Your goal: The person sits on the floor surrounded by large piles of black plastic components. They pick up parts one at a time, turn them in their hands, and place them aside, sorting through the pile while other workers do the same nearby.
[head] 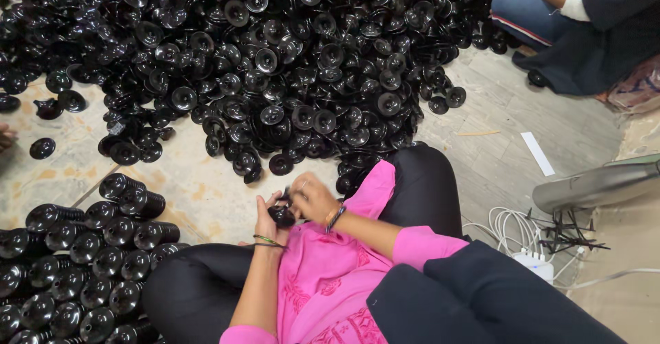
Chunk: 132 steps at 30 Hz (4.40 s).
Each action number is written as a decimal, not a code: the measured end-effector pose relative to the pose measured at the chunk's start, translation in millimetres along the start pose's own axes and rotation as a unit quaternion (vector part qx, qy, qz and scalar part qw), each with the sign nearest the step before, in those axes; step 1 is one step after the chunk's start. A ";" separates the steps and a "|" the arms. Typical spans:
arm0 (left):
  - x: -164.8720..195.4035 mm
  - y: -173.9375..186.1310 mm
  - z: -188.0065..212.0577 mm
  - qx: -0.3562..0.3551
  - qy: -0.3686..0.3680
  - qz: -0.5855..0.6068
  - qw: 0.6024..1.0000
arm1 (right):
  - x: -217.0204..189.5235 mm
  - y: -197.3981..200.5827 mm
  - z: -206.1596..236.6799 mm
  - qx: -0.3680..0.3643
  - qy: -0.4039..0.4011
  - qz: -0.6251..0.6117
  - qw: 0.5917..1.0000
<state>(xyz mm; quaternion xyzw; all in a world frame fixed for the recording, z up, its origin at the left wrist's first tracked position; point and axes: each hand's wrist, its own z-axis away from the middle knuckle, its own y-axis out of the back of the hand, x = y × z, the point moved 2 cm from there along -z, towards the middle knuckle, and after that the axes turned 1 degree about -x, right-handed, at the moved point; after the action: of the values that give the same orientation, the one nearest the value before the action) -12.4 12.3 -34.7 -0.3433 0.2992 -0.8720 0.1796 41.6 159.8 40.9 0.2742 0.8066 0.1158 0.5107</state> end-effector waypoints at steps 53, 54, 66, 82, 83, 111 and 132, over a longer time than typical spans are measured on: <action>3.0 9.7 -19.9 0.108 0.076 -0.350 0.927 | 43.2 -39.8 -9.7 -0.268 -0.030 0.186 0.945; 1.6 10.3 -22.0 0.115 0.083 -0.349 0.926 | 44.1 -36.6 -10.6 -0.259 -0.022 0.181 0.949; -8.5 1.8 -33.9 0.091 0.125 -0.295 0.943 | 63.8 -8.7 -21.6 -0.215 -0.009 0.152 0.965; 4.3 -23.5 -1.8 -0.095 -0.101 -0.319 0.938 | 99.9 33.0 -35.5 -0.037 -0.396 -0.263 0.879; 3.9 -20.8 -3.6 -0.086 -0.090 -0.309 0.943 | 97.6 29.7 -36.6 -0.031 -0.386 -0.276 0.879; -19.5 -92.0 -75.2 0.014 0.098 -0.995 -0.017 | 132.5 130.7 7.1 -0.139 -0.155 0.153 0.966; 53.2 -55.2 -69.6 0.154 -0.009 -0.916 0.369 | 120.1 76.1 -46.7 -0.285 -0.298 0.416 0.810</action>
<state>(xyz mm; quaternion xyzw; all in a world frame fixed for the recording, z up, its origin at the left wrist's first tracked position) -104.8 54.2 -13.8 -0.3812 -0.3401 -0.5295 -0.6773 -14.6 294.1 6.3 0.4471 0.3544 0.4543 0.6842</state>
